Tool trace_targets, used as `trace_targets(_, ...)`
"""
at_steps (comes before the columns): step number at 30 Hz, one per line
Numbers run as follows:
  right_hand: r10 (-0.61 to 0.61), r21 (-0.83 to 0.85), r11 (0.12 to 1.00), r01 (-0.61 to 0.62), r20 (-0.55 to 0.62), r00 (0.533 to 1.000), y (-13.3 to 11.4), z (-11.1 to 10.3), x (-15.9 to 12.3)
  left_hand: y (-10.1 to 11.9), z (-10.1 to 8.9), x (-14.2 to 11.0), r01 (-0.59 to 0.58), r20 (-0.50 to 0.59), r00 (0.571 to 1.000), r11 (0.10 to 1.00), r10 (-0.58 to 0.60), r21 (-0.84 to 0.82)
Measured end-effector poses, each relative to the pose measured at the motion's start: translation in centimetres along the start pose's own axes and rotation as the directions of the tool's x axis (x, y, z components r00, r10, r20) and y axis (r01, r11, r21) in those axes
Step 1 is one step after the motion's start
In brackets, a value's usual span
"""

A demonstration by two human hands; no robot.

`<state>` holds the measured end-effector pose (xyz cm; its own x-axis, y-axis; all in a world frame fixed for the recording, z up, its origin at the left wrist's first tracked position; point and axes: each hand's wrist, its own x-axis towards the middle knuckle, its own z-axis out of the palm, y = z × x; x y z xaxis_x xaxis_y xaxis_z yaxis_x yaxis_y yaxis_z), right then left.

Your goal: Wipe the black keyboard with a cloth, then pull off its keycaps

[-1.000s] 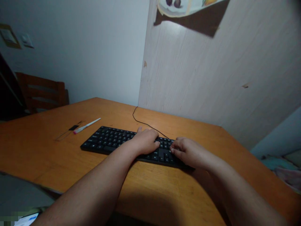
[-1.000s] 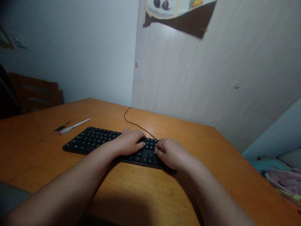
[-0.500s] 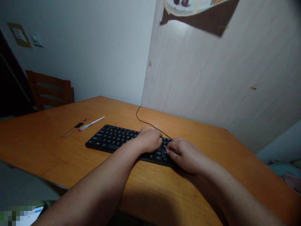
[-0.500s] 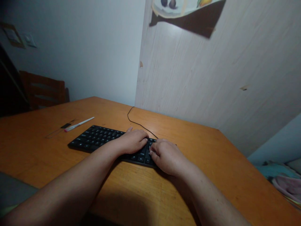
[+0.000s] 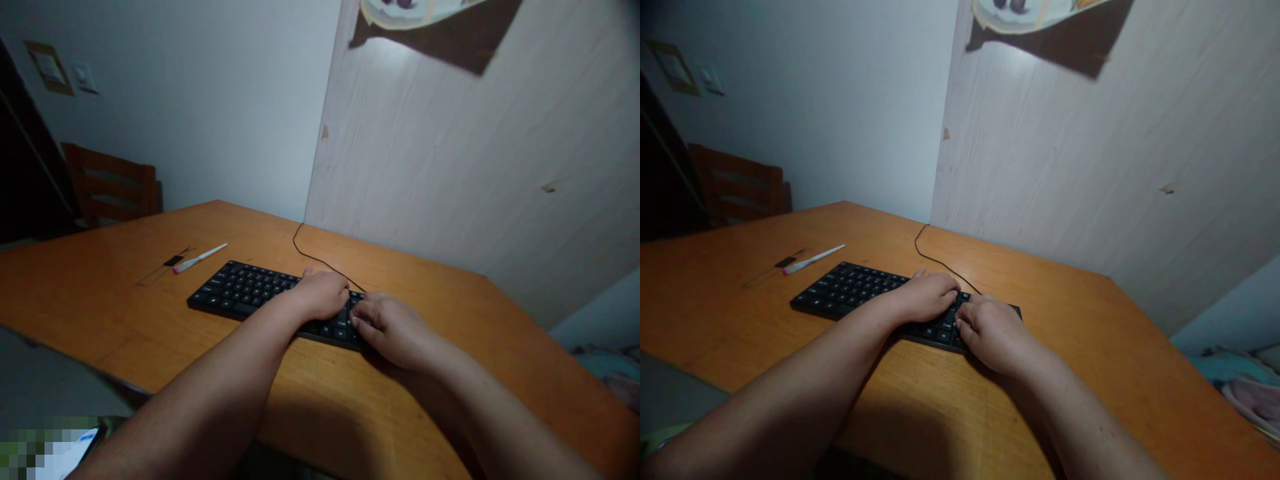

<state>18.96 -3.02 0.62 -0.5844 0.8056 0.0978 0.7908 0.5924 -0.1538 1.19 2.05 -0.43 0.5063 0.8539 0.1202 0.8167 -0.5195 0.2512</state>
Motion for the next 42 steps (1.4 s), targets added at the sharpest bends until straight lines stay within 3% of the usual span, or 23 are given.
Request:
trace_targets(18,-0.087,0.024,0.996,0.086,0.052,0.995,-0.3,-0.3,-0.4,0.2,-0.2,-0.2,0.009,0.011,1.000,1.000,-0.009,0.005)
trace_targets(38,-0.134,-0.120,0.983,0.141,0.063,0.989,-2.2,-1.0,-1.5,0.1,0.0,-0.1,0.010,-0.001,1.000,1.000,-0.010,0.016)
trace_targets(42,-0.086,-0.139,0.986,0.093,0.050,0.995,-2.3,-1.0,-1.4,0.1,0.0,-0.1,0.010,-0.004,1.000,1.000,-0.010,0.010)
